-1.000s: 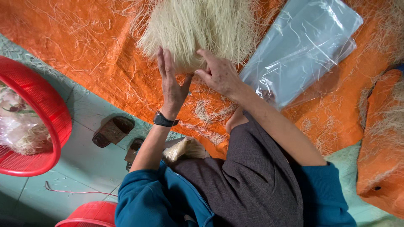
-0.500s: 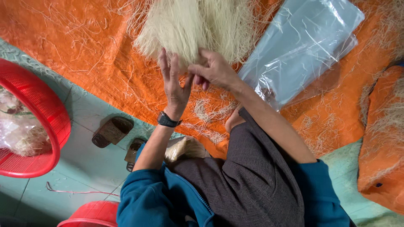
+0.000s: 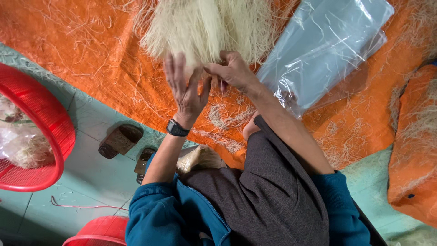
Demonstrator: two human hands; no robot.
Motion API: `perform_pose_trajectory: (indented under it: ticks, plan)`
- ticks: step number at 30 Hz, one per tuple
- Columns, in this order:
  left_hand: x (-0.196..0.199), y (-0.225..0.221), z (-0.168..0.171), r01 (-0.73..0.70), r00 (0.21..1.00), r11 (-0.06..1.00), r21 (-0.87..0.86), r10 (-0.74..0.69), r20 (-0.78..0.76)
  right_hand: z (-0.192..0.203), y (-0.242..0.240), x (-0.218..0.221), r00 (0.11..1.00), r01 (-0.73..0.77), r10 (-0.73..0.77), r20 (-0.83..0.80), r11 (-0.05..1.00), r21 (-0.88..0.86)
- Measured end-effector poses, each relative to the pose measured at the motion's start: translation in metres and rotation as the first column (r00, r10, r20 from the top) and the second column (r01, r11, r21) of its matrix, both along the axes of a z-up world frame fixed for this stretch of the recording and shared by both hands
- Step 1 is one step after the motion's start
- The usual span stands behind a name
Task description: The person picks up bundles of thin, white food products from a large orange tarp on the floor and places them into clear plastic bags by hand.
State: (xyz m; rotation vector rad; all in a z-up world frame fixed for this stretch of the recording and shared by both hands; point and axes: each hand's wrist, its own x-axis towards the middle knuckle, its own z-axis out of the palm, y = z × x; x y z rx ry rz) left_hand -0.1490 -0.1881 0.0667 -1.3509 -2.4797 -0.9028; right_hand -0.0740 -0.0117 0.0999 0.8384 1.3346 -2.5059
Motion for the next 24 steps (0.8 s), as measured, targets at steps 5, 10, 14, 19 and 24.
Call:
perform_pose_trajectory:
  ticks: [5,10,14,19,24]
  plan:
    - [-0.006,-0.002,-0.021,0.059,0.994,0.998,0.019,-0.061,0.092,-0.023,0.006,0.003,1.000,-0.004,0.005,-0.030,1.000,0.022]
    - [0.002,0.007,-0.022,0.037,0.996,0.994,-0.102,-0.045,-0.077,0.012,0.009,-0.012,0.986,-0.167,0.163,0.039,0.966,0.197]
    - [0.006,0.013,-0.022,0.101,0.978,0.980,-0.171,-0.129,-0.165,0.005,0.021,-0.010,0.973,-0.229,0.220,0.063,0.923,0.310]
    - [0.000,-0.005,-0.048,0.144,0.980,0.937,-0.317,-0.179,-0.085,0.085,0.098,0.043,0.938,-0.201,0.276,-0.208,0.926,0.319]
    - [0.000,0.034,0.043,0.323,0.928,0.905,-0.277,-0.360,-0.095,0.175,0.176,0.165,0.998,0.064,-0.064,-0.013,0.939,0.338]
